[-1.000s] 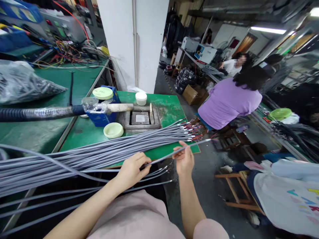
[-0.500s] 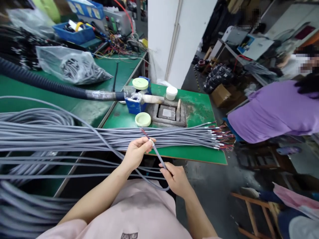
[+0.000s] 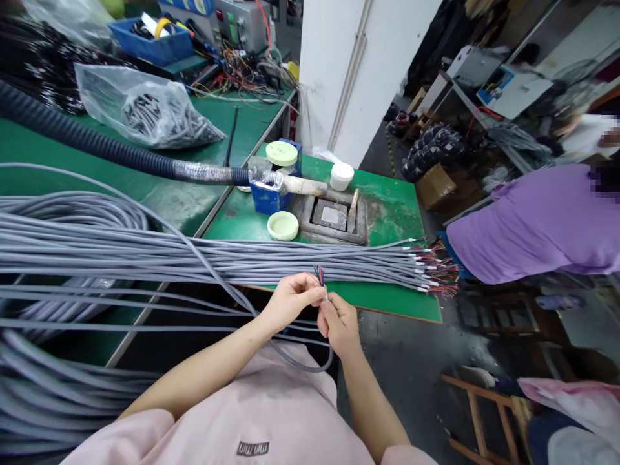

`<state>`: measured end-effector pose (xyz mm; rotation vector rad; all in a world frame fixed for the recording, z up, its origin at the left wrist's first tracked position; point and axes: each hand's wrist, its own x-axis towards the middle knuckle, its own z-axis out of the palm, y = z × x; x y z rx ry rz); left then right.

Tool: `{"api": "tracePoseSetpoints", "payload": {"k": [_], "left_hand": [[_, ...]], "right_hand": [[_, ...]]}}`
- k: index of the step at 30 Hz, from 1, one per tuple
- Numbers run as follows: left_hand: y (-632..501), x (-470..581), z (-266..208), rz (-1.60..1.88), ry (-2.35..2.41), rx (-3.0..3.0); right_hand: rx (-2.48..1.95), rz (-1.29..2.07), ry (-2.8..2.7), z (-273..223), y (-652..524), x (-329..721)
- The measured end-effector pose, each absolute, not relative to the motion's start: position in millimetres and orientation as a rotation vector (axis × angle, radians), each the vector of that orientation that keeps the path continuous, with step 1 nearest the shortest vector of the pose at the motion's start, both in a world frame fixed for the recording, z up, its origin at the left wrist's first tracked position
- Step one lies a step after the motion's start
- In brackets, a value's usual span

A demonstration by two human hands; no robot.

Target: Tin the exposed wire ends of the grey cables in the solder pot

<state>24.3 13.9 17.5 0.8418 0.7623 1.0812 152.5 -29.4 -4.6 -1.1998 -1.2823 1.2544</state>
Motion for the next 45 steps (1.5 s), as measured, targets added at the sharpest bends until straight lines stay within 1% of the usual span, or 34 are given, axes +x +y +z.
{"api": "tracePoseSetpoints", "payload": {"k": [2, 5, 10, 21, 28, 30, 33, 35, 40, 45], "left_hand": [[16.5, 20.7, 17.3, 1.105, 0.728, 0.769], [18.6, 17.4, 13.0, 1.143, 0.752, 0.685], [21.5, 18.0, 5.5, 1.105, 0.738, 0.645], [24.6, 21.4, 5.4, 1.080, 0.724, 0.589], [37.7, 34.0, 4.8, 0.774, 0.603, 0.607], [38.1, 34.6, 4.4, 0.865, 0.646, 0.588], [34.9, 31.2, 3.7, 1.143, 0.716, 0.540], [31.5, 27.6, 3.8, 1.254, 0.747, 0.569], [25.5, 24.4, 11.0, 1.204, 0.810, 0.743], [25.1, 27.8, 18.1, 1.172, 0.824, 0.760]], "right_hand": [[-1.084, 1.392, -1.146, -7.0, -27.2, 151.7], [-0.988, 1.496, -1.024, -6.3, -24.6, 151.0], [-0.936, 1.587, -0.930, -2.8, -22.9, 149.9], [-0.904, 1.742, -0.864, 0.5, -23.1, 150.8], [-0.829, 1.829, -0.908, -1.7, -23.4, 151.6], [-0.815, 1.814, -0.893, -1.7, -23.1, 154.2], [-0.804, 1.792, -0.863, -1.8, -22.5, 158.3], [-0.791, 1.788, -0.842, -2.5, -22.0, 159.9], [-0.843, 1.783, -0.832, -4.8, -20.1, 158.7], [-0.863, 1.786, -0.842, -3.5, -19.7, 157.8]]}}
